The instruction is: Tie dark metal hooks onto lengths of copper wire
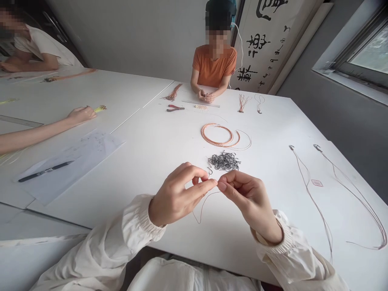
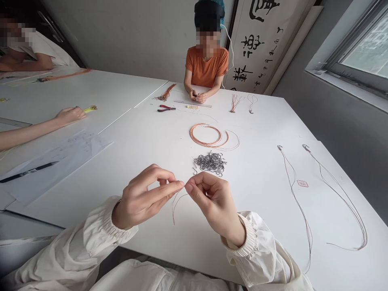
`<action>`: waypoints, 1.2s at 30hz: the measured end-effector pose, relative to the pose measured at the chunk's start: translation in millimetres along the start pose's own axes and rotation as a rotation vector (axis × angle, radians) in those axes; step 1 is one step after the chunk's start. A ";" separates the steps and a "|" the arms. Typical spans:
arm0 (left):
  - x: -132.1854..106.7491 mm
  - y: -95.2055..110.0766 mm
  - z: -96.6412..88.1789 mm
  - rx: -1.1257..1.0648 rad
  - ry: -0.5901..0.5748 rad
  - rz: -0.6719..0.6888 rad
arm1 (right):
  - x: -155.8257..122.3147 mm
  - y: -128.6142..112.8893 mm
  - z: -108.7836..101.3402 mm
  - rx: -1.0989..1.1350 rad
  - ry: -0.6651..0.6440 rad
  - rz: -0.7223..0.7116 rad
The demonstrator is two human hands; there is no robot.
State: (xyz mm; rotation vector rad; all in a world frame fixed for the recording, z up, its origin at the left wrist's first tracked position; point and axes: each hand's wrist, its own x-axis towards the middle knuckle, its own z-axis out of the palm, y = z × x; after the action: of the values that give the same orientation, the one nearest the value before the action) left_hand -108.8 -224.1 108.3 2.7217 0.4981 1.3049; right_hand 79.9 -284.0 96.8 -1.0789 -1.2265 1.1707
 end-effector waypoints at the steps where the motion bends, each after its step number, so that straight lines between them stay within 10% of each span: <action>1: 1.2 -0.2 0.2 0.008 -0.005 0.005 | 0.0 -0.1 1.3 0.001 0.004 -0.004; 13: 5.0 0.3 3.8 -0.189 -0.055 -0.141 | -4.6 4.9 7.0 -0.139 0.072 -0.213; 26: 5.5 -1.1 0.9 -0.190 0.009 -0.149 | 2.6 -3.6 -7.7 -0.017 -0.052 -0.062; 36: 8.6 1.8 -2.9 -0.421 -0.158 -0.416 | 3.3 -1.7 -10.8 -0.025 -0.045 -0.062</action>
State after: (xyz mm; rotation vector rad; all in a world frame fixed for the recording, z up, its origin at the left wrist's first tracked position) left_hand -105.5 -223.2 116.9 2.2012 0.6439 0.9514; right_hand 90.8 -280.7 98.2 -1.0309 -1.3034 1.1399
